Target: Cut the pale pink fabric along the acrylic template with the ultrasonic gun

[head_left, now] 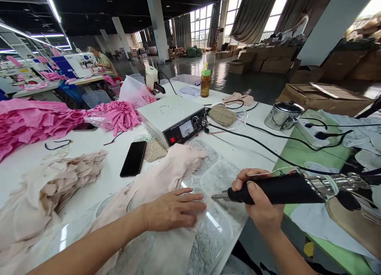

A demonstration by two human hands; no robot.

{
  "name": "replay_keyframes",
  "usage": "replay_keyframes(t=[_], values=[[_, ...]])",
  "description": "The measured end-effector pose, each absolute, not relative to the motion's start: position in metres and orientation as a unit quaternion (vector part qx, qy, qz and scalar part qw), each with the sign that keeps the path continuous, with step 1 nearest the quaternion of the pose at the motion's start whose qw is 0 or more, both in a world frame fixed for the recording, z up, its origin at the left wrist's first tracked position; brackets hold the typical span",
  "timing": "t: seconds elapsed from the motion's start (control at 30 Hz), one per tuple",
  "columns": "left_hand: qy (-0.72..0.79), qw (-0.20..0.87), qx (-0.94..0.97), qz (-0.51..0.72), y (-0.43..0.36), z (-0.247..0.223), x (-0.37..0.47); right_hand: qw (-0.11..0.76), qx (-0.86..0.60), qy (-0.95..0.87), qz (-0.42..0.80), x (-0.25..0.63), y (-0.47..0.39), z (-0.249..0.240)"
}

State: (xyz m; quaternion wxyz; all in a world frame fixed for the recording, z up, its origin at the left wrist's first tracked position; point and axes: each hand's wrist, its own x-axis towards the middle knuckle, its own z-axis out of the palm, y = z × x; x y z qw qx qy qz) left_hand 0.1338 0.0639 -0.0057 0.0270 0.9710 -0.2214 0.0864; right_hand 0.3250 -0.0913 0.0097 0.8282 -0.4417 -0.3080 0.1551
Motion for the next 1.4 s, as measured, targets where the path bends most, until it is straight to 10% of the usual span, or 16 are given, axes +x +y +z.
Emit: replay_keyframes(t=[1.4], values=[[-0.201,0.197,0.959,-0.029,0.067,0.004,0.154,0.823,-0.486,-0.24,0.171,0.325,-0.093,0.014]])
